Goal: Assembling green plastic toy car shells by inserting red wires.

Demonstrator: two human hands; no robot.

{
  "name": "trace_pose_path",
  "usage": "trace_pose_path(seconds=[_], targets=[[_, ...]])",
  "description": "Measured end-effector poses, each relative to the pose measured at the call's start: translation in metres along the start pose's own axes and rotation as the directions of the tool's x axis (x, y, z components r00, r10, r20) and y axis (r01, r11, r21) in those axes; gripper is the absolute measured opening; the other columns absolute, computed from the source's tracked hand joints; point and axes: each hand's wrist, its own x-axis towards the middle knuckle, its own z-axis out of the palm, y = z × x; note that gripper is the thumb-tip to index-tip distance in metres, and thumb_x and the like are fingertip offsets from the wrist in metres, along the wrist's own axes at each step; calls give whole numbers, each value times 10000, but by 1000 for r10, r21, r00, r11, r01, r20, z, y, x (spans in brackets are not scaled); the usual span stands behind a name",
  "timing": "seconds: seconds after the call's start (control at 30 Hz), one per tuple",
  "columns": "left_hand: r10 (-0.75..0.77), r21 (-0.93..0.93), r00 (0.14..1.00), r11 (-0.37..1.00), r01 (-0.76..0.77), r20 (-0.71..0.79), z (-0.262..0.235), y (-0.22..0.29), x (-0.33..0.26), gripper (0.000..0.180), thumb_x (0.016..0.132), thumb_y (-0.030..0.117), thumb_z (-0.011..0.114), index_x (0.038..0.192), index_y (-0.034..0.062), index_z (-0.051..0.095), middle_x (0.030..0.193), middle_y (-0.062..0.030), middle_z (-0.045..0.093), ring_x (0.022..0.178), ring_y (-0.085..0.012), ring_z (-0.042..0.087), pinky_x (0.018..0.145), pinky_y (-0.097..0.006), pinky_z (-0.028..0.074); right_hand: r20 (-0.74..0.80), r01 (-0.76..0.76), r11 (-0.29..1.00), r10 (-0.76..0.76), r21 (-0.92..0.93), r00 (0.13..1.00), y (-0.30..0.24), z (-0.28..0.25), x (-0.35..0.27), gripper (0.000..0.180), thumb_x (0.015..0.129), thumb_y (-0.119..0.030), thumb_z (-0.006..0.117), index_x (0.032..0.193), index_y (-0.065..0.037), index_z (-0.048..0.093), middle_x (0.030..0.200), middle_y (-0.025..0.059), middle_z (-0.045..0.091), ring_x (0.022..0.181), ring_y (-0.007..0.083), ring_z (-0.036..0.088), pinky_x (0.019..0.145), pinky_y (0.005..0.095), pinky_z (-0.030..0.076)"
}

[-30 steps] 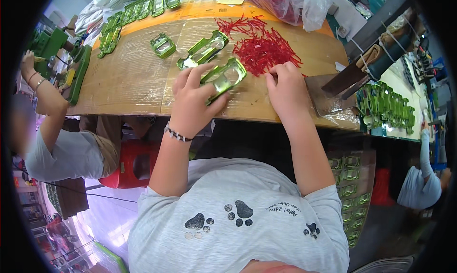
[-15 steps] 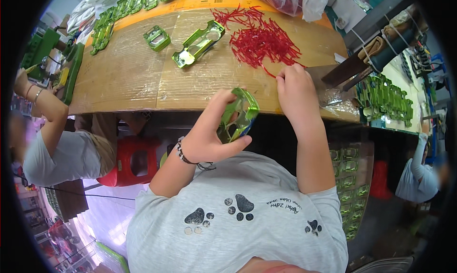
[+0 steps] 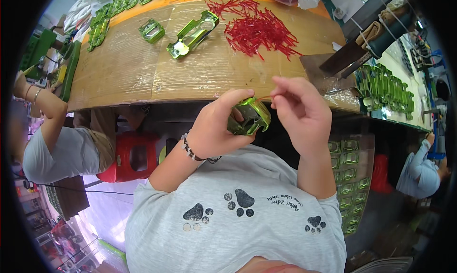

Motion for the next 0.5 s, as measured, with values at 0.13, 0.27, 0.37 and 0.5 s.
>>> trace_pose_path(seconds=[0.13, 0.27, 0.37, 0.5], targets=[[93, 121, 995, 988, -96, 31, 2, 2, 9, 744, 598, 29, 805, 1269, 78, 487, 1045, -114, 615, 803, -258, 653, 679, -345, 532, 112, 239, 923, -214, -302, 970, -3, -10, -7, 245, 781, 96, 689, 1004, -4, 701, 870, 70, 618, 746, 149, 613, 625, 244, 485], [258, 227, 966, 940, -257, 24, 5, 1, 12, 705, 564, 68, 828, 1194, 77, 513, 1041, -116, 611, 860, -308, 637, 695, -369, 517, -44, 225, 905, -258, -361, 965, -5, -9, -14, 249, 738, 106, 719, 959, -10, 709, 819, 76, 611, 704, 163, 602, 610, 253, 484], [268, 264, 963, 926, -269, 39, 7, -1, 12, 671, 558, 82, 830, 1153, 76, 520, 1035, -110, 611, 869, -311, 630, 699, -376, 509, 36, 285, 863, -298, -417, 954, -7, -10, -16, 264, 720, 109, 728, 956, -9, 705, 801, 81, 604, 693, 179, 595, 591, 272, 478], [247, 296, 968, 922, -251, 52, 7, -3, 12, 616, 561, 89, 829, 1094, 71, 522, 1021, -101, 609, 854, -306, 623, 694, -382, 500, 82, 390, 749, -414, -536, 906, -2, -12, -18, 285, 699, 111, 725, 960, -1, 699, 800, 88, 597, 675, 208, 579, 569, 298, 462]])
